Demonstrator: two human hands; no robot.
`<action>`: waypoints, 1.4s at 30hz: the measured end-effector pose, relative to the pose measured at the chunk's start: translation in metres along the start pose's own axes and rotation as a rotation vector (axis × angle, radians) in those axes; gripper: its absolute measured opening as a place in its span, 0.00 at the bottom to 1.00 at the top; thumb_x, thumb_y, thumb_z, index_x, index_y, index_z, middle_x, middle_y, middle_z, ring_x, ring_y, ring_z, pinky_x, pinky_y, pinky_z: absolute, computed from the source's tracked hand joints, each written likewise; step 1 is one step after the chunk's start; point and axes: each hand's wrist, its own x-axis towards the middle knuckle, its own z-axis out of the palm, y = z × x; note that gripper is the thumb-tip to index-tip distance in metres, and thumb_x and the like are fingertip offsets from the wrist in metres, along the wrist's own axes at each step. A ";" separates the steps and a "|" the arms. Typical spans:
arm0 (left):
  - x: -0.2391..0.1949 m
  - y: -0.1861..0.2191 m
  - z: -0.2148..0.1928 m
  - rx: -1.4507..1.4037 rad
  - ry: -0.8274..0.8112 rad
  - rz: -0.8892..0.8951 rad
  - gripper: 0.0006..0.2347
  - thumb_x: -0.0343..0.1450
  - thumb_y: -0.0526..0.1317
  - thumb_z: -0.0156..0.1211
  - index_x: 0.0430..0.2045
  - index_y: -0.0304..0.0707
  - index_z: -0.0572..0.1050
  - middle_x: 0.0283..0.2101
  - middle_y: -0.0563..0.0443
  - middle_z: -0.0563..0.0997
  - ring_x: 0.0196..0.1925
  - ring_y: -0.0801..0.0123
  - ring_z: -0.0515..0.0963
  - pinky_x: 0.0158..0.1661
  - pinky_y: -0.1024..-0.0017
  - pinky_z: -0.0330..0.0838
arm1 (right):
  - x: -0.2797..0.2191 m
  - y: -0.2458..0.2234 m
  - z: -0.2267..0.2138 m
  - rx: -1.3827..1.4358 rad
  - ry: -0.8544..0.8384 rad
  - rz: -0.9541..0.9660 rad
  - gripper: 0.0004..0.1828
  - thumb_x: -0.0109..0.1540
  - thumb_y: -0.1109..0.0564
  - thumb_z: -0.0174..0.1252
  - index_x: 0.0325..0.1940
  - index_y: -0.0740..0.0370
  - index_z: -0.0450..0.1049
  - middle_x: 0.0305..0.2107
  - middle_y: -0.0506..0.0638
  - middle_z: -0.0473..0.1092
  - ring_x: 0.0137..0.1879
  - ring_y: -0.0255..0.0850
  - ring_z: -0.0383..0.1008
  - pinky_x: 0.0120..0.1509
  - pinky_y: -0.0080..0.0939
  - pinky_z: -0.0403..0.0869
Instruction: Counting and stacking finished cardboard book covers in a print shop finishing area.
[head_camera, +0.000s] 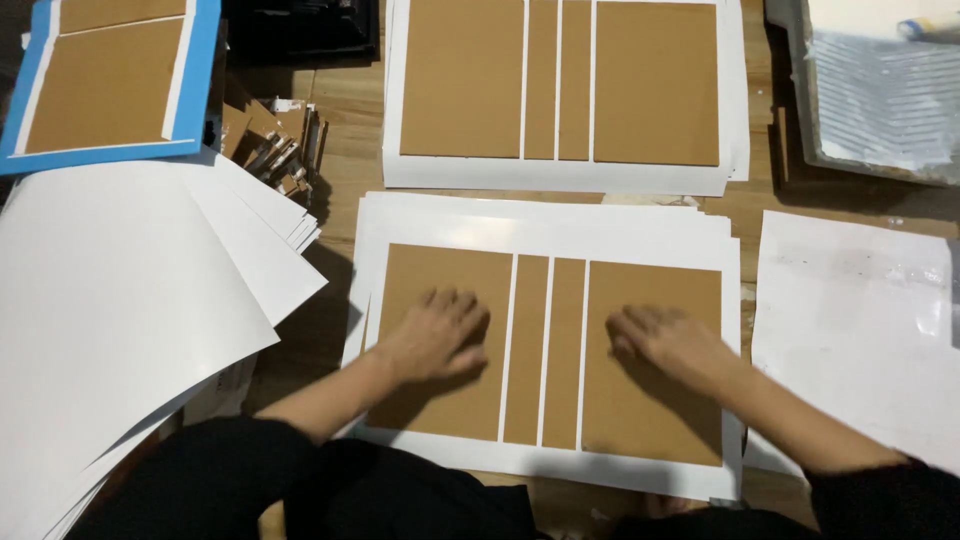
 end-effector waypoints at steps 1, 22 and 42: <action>0.020 -0.019 0.002 0.002 0.002 0.003 0.25 0.66 0.56 0.40 0.48 0.35 0.67 0.48 0.35 0.69 0.49 0.46 0.69 0.46 0.54 0.64 | 0.018 0.025 0.005 -0.002 0.001 0.004 0.19 0.61 0.47 0.40 0.51 0.59 0.65 0.42 0.56 0.69 0.48 0.50 0.71 0.45 0.45 0.73; 0.172 -0.139 0.023 0.392 0.219 -0.274 0.30 0.65 0.65 0.41 0.60 0.56 0.52 0.63 0.48 0.53 0.58 0.43 0.58 0.49 0.53 0.62 | 0.134 0.155 0.013 -0.694 0.453 0.194 0.27 0.60 0.44 0.52 0.63 0.44 0.60 0.55 0.50 0.58 0.52 0.41 0.63 0.43 0.32 0.71; -0.053 0.071 -0.042 0.215 0.217 -0.034 0.14 0.62 0.32 0.47 0.41 0.33 0.70 0.38 0.30 0.76 0.35 0.45 0.77 0.19 0.68 0.73 | -0.076 -0.055 -0.006 -0.355 0.290 -0.184 0.20 0.54 0.56 0.42 0.49 0.61 0.65 0.39 0.59 0.69 0.44 0.48 0.71 0.36 0.40 0.72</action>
